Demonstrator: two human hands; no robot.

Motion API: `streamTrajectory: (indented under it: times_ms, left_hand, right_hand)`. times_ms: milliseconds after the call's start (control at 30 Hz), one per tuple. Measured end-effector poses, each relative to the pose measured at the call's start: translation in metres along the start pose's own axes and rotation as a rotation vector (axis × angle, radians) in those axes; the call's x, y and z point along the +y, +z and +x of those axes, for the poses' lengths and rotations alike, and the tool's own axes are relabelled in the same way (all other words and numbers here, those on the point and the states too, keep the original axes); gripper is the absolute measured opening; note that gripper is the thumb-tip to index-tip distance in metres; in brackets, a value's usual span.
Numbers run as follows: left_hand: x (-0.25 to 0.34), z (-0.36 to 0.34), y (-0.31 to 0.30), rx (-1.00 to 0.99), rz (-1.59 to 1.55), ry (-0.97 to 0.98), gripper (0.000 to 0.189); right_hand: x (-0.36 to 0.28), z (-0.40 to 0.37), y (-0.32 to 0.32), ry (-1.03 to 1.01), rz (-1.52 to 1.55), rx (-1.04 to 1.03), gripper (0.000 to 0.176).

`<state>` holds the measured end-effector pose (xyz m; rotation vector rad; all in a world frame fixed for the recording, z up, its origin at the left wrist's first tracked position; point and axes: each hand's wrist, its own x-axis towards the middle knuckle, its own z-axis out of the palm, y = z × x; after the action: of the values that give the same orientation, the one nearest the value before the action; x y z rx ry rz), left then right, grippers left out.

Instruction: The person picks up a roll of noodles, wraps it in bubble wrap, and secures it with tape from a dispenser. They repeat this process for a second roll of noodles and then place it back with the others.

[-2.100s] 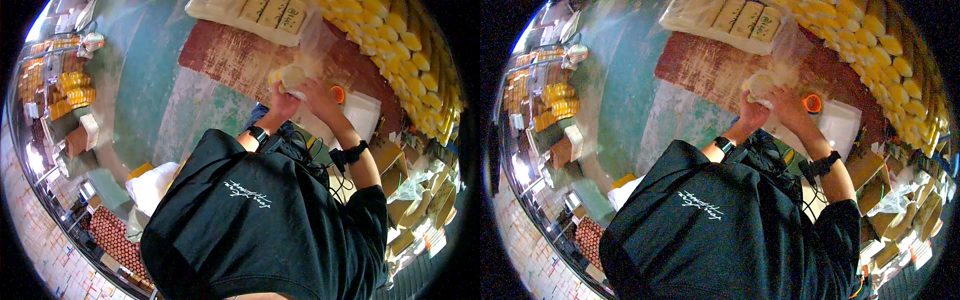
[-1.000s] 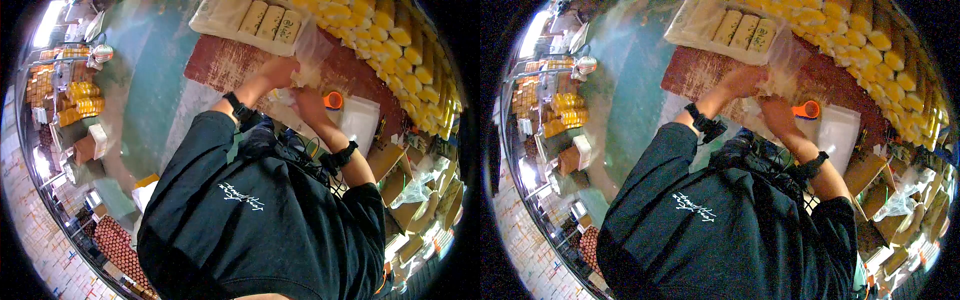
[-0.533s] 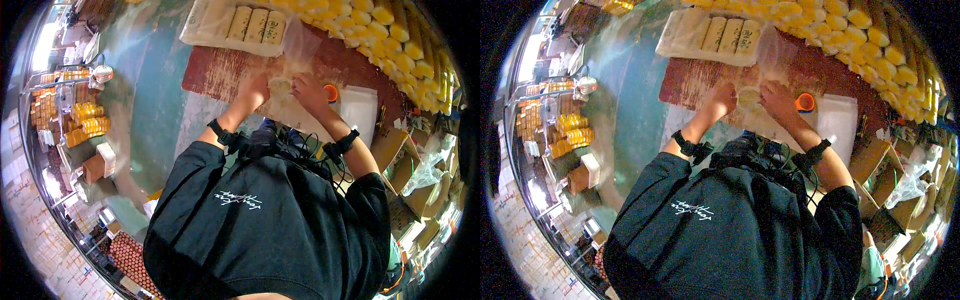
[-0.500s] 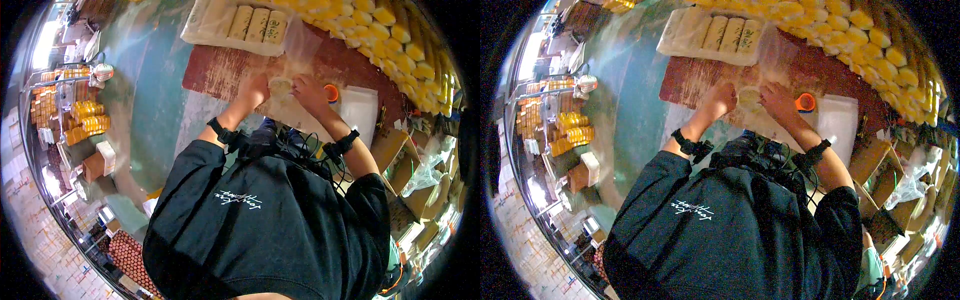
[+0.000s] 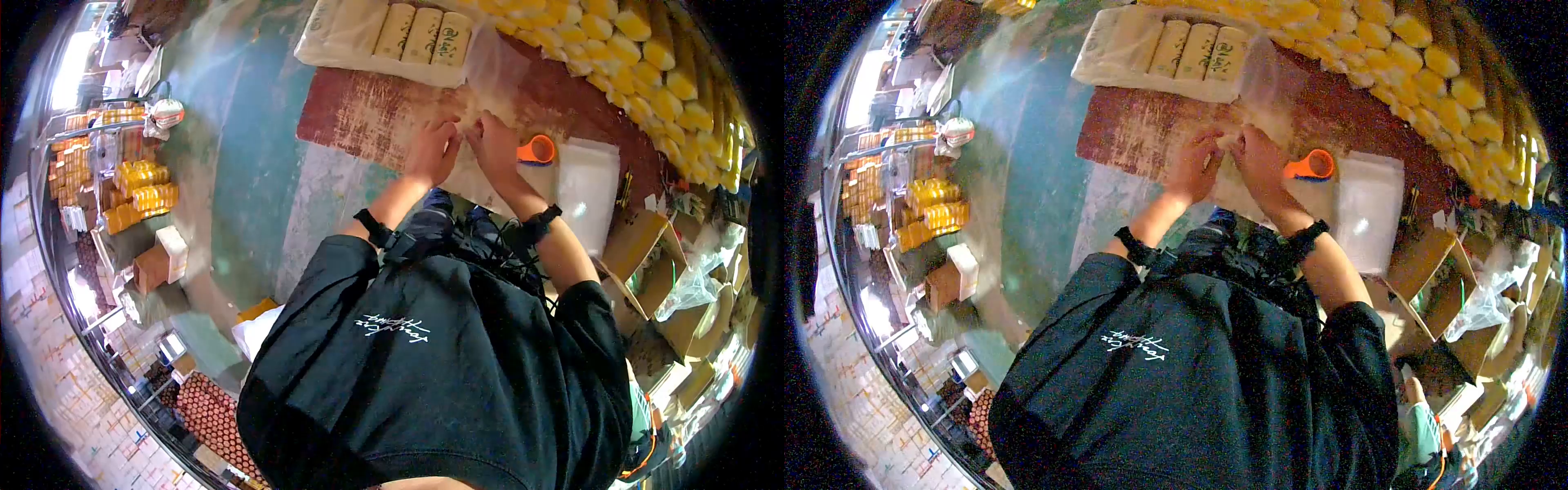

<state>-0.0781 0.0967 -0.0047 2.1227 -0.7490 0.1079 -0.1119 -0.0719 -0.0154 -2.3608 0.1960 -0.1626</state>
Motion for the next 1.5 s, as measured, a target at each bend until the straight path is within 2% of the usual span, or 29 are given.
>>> streamTrajectory:
  times_ms: [67,167,267,367,467,567,667,767,867,967,1067,1167,1267,1367,1433,1500]
  left_hand:
    - [-0.001,-0.002,0.002,0.026,0.013,0.023,0.010]
    - [0.000,-0.008,0.005,-0.042,-0.237,-0.320,0.014]
    - [0.005,-0.008,0.002,-0.073,-0.122,-0.501,0.017]
    - [0.016,-0.009,0.000,-0.017,-0.114,-0.407,0.015]
    - [0.021,-0.015,0.010,0.096,-0.021,-0.212,0.013]
    - [0.019,-0.018,0.017,0.125,-0.077,-0.199,0.010]
    - [0.017,-0.018,0.017,0.030,-0.051,-0.292,0.008]
    - [0.022,-0.014,0.013,-0.091,0.081,-0.267,0.011]
    - [0.037,-0.002,0.012,-0.306,0.183,-0.330,0.013]
    - [0.036,0.008,0.024,-0.522,0.331,-0.390,0.016]
    - [0.047,0.014,0.007,-0.441,0.098,-0.324,0.026]
    - [0.026,-0.002,0.001,-0.089,0.364,0.003,0.047]
    - [0.026,-0.002,-0.020,-0.342,0.050,-0.468,0.069]
    - [-0.042,-0.050,0.043,-0.185,-0.060,-0.188,0.071]
    - [-0.032,-0.052,0.047,-0.322,-0.626,-0.645,0.073]
    - [-0.027,-0.056,0.059,-0.317,-0.957,-0.812,0.075]
  right_hand:
    - [-0.001,-0.001,0.005,0.041,0.079,0.042,0.027]
    - [0.002,-0.006,0.012,0.065,0.113,0.078,0.028]
    - [0.009,-0.018,0.015,-0.178,-0.021,0.108,0.029]
    - [0.005,-0.025,0.015,-0.031,0.077,0.061,0.034]
    - [-0.005,-0.020,0.010,0.218,0.162,0.053,0.047]
    - [0.009,-0.019,0.018,0.167,0.192,-0.033,0.059]
    - [0.006,-0.023,0.017,0.108,0.290,-0.131,0.054]
    - [-0.003,-0.027,0.000,0.098,0.354,-0.245,0.047]
    - [-0.004,-0.032,-0.001,-0.060,0.368,-0.225,0.041]
    - [-0.006,-0.032,0.000,-0.018,0.369,-0.181,0.033]
    - [0.022,-0.027,0.015,-0.006,0.396,-0.165,0.027]
    - [0.023,-0.021,0.003,0.211,0.291,-0.246,0.034]
    - [0.025,-0.020,-0.004,0.214,0.309,-0.177,0.044]
    - [0.031,-0.016,0.001,0.169,0.291,-0.154,0.043]
    - [0.027,-0.014,0.003,0.175,0.304,-0.166,0.042]
    - [0.031,-0.014,0.004,0.183,0.292,-0.177,0.040]
